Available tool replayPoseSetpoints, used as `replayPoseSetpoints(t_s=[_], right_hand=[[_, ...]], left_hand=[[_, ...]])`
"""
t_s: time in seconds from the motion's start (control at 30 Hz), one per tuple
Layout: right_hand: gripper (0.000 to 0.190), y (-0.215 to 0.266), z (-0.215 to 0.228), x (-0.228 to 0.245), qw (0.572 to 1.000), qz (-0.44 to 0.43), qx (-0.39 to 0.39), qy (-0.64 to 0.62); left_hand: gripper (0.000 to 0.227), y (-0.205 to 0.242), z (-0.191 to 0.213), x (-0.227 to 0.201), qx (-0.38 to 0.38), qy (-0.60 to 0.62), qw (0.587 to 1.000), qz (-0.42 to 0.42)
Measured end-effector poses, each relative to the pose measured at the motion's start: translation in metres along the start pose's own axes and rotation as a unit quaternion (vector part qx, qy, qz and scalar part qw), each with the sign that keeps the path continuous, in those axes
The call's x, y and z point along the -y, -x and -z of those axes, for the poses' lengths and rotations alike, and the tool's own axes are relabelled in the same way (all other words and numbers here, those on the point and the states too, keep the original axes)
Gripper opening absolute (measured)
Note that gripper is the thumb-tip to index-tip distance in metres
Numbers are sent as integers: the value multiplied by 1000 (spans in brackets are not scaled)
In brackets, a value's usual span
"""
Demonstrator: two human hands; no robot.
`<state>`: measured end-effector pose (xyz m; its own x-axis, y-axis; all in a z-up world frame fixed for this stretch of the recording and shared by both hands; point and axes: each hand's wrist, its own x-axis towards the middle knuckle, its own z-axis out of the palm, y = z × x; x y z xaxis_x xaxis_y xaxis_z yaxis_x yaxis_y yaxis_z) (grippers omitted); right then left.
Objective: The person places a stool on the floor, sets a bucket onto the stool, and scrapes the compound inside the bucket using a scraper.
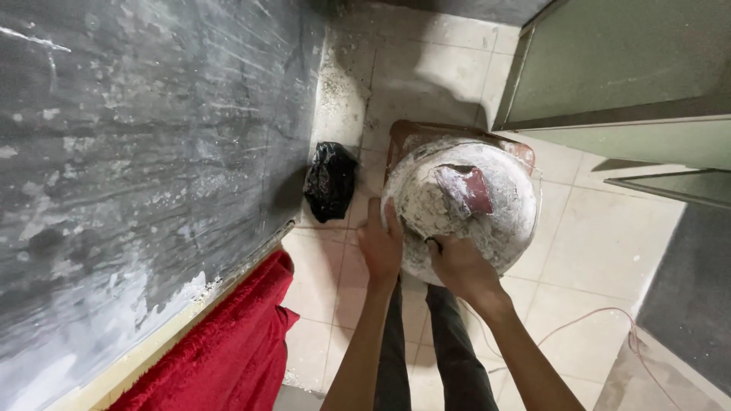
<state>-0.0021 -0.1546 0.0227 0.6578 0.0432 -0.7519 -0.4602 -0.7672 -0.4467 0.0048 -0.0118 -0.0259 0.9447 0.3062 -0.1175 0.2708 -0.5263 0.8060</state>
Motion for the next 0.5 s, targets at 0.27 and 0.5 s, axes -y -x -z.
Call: replayPoseSetpoints(t_s=[0.27, 0.5], right_hand=[[39, -2, 0, -5, 992, -15, 23, -125], [45, -8, 3, -8, 973, -122, 61, -188]], left_hand=[[30, -6, 5, 14, 87, -4, 995, 49], [31, 1, -5, 20, 0, -33, 999, -13]])
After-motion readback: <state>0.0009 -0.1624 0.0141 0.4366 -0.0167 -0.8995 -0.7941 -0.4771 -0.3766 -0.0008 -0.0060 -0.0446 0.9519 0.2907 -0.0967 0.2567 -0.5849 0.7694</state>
